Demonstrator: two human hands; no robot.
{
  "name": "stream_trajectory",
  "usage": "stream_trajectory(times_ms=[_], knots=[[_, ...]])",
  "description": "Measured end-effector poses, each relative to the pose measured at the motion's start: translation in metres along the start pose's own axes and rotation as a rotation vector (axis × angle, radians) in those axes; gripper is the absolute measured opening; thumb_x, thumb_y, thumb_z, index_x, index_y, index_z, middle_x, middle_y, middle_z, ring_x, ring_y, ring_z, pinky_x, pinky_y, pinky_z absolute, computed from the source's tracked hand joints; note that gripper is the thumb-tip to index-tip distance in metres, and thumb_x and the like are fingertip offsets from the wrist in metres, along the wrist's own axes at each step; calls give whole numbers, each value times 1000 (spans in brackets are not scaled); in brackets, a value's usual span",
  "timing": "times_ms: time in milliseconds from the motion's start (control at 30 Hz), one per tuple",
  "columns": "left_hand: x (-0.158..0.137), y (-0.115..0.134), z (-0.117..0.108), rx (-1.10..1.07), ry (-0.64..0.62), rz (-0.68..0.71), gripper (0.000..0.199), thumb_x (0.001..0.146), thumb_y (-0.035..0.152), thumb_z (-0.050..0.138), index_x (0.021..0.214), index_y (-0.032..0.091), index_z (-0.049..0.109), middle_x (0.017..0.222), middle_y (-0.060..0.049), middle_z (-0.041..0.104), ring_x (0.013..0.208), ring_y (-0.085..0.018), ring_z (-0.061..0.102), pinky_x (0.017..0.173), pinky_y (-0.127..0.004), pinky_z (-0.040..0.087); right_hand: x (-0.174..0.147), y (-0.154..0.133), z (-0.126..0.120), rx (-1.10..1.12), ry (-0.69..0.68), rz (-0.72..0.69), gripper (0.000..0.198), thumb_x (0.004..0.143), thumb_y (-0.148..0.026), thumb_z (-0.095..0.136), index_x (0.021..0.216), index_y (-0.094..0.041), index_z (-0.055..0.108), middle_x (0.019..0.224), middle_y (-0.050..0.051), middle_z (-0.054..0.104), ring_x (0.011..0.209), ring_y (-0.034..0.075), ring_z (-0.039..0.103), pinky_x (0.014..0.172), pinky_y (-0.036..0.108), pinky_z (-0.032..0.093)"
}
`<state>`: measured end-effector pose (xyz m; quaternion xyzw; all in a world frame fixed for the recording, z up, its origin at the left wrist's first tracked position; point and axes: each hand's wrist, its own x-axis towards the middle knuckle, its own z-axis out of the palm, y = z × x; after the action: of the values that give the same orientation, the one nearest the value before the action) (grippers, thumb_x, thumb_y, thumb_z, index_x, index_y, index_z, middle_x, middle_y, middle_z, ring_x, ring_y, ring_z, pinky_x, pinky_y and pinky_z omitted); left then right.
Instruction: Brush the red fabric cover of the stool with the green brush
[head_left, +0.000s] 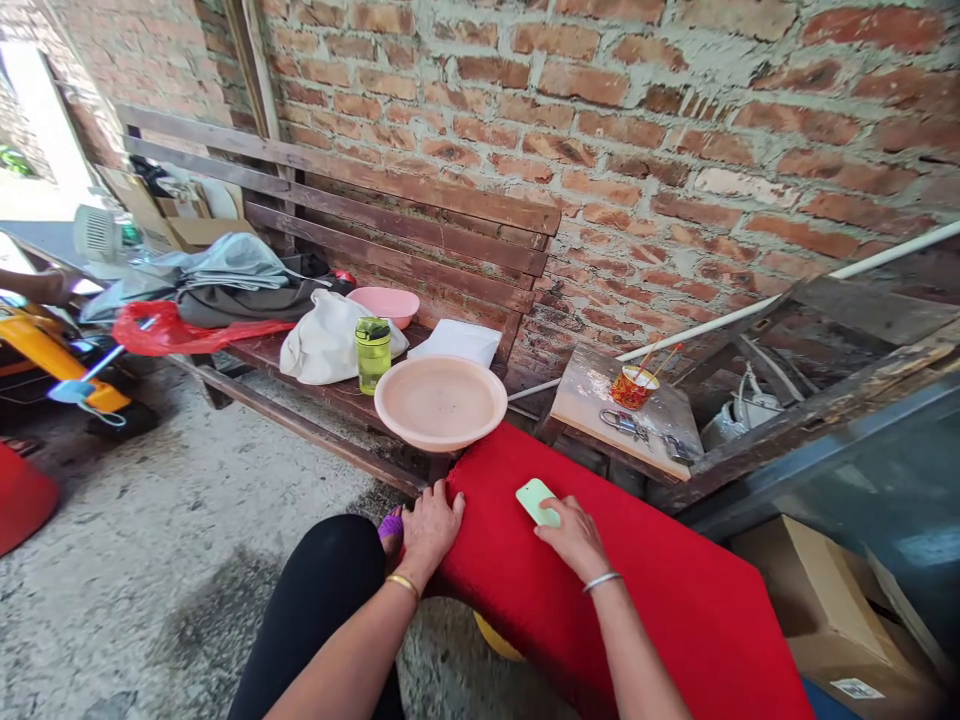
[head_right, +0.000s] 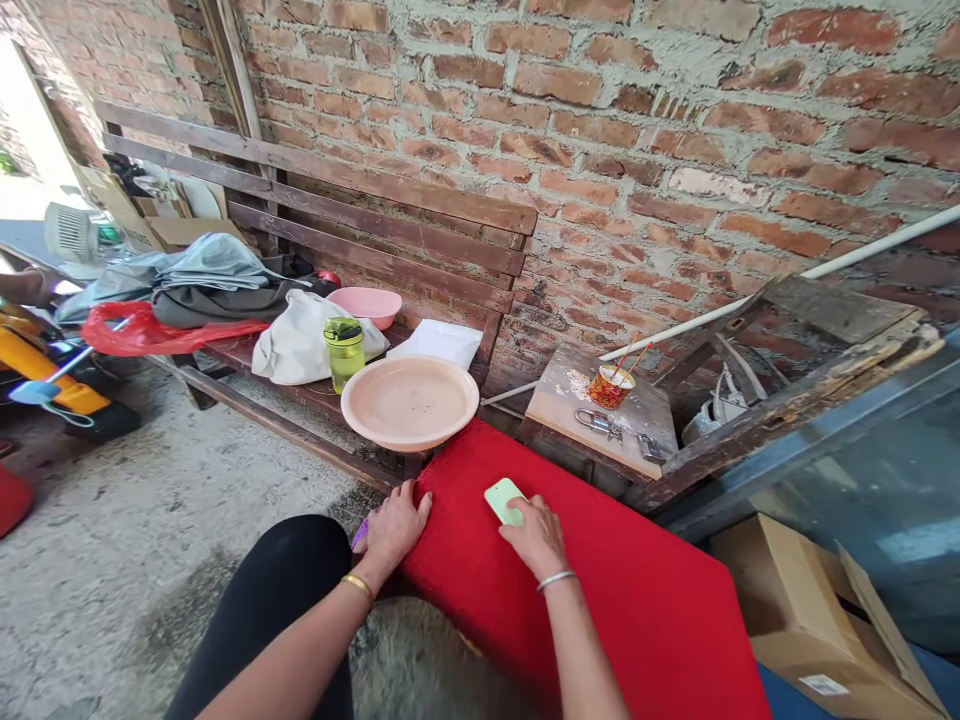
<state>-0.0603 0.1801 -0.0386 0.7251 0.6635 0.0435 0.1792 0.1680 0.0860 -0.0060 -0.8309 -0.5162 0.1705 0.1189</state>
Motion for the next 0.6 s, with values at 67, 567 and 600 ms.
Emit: stream_trajectory(times_ms=[67, 567, 600], knots=[[0, 1, -1, -4, 4, 1, 51, 98, 49, 35, 135, 17, 51, 126, -18, 65, 115, -31, 63, 94, -47, 44, -13, 38, -13, -9, 12, 74, 40, 73, -35, 66, 113, -31, 70, 105, 2, 62, 97, 20, 64, 86, 30, 45], [-2, -1, -2, -55, 21, 16, 51, 97, 49, 35, 132, 16, 52, 125, -18, 65, 115, -34, 63, 95, -52, 45, -67, 87, -45, -45, 119, 261, 45, 78, -43, 57, 118, -25, 69, 108, 8, 62, 100, 25, 66, 88, 34, 50], [-2, -2, -1, -55, 20, 17, 52, 97, 49, 35, 133, 15, 52, 125, -18, 65, 115, -34, 63, 95, -52, 45, -59, 66, -34, -29, 104, 201, 43, 78, -42, 58, 118, -27, 69, 109, 5, 62, 100, 22, 65, 89, 31, 48]])
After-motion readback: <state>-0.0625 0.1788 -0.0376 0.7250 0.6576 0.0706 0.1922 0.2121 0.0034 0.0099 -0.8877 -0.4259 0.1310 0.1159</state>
